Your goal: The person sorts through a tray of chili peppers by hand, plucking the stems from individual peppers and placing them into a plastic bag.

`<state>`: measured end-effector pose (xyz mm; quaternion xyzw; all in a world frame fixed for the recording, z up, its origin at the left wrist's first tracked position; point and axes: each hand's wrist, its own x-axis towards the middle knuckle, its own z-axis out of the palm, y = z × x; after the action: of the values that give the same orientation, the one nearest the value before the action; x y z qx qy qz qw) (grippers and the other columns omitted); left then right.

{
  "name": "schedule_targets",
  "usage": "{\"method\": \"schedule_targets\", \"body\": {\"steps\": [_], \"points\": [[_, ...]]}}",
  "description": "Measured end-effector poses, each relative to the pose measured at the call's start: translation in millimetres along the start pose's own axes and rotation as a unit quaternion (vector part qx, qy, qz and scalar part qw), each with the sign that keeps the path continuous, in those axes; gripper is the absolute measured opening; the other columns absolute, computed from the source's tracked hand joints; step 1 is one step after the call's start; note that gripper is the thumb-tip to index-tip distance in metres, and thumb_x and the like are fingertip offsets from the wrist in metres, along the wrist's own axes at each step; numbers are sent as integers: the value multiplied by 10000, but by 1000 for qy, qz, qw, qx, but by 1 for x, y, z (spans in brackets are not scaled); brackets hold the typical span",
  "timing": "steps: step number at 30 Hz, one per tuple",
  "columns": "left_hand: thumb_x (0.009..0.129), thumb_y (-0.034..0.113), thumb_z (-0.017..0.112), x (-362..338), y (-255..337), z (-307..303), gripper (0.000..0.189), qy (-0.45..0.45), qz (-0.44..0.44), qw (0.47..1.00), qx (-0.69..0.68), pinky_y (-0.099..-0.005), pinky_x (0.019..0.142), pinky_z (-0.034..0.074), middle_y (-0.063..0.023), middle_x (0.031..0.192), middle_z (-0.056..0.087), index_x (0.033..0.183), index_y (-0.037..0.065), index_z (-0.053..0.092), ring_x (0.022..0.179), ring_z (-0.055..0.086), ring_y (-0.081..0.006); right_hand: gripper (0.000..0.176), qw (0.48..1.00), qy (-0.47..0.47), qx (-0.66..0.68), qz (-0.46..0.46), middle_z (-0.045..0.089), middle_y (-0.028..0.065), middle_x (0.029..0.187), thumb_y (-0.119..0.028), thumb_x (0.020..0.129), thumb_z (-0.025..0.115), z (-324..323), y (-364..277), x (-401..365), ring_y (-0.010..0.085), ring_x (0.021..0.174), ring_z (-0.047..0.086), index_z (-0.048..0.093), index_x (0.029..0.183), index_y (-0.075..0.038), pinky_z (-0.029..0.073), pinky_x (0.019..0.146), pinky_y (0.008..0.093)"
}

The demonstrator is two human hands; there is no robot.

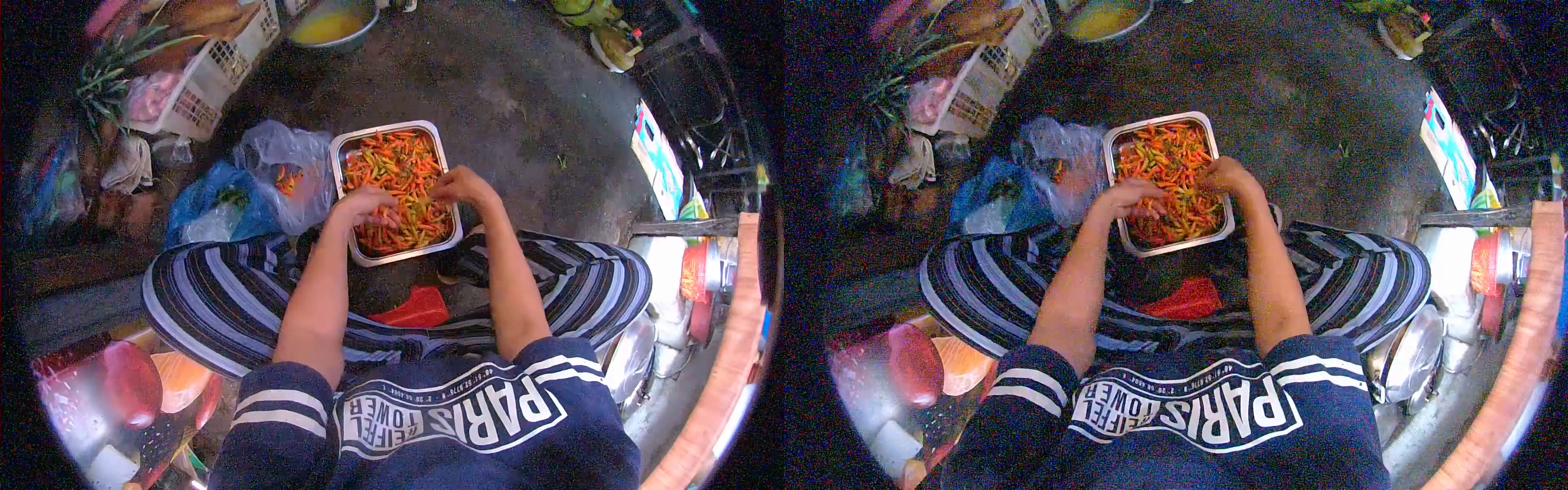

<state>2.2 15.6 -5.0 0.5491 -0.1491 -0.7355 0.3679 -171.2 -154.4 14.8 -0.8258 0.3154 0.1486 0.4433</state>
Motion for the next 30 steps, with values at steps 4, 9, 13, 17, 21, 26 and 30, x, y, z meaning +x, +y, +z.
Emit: {"method": "schedule_targets", "body": {"steps": [4,9,13,17,21,26,30], "points": [[815,156,574,13,-2,14,192,-11,30,993,-111,-229,455,500,-119,767,598,913,-4,533,648,625,-214,140,977,51,205,30,590,17,634,-139,748,628,5,-11,0,93,567,549,631,729,-1,445,516,231],[815,180,586,29,-5,16,190,112,138,967,-184,-221,480,473,-45,843,572,940,43,546,605,570,-161,125,965,160,191,-85,608,45,684,-107,727,648,40,-9,17,98,609,559,619,785,0,457,566,234],[813,180,588,20,4,12,160,125,170,970,-122,-201,438,416,-29,801,566,909,57,554,576,548,-123,146,962,171,190,-93,612,56,719,-118,727,666,34,-32,6,111,698,572,613,796,0,459,638,232],[815,179,585,13,10,11,140,135,184,966,-125,-193,435,409,-23,776,560,888,64,554,558,534,-109,227,916,177,359,-6,611,69,811,-163,742,680,35,-19,23,129,785,568,609,872,9,453,698,232],[809,214,598,8,12,13,178,57,187,974,-117,-174,418,372,-21,733,560,912,75,553,542,505,-87,270,905,98,410,-61,603,52,829,-175,751,678,26,-33,9,129,781,566,603,927,16,458,694,225],[807,245,605,1,21,11,212,45,170,982,-66,-150,374,328,-7,713,559,939,85,562,500,481,-65,218,904,71,421,-36,609,40,812,-163,767,660,22,-31,7,111,761,570,609,905,-2,460,686,214],[785,227,632,-4,29,8,220,37,161,986,-2,-154,398,324,4,699,549,933,87,552,550,496,-56,203,908,50,415,-39,614,34,817,-157,771,656,17,-29,8,100,743,570,603,897,-7,463,665,214]]}}
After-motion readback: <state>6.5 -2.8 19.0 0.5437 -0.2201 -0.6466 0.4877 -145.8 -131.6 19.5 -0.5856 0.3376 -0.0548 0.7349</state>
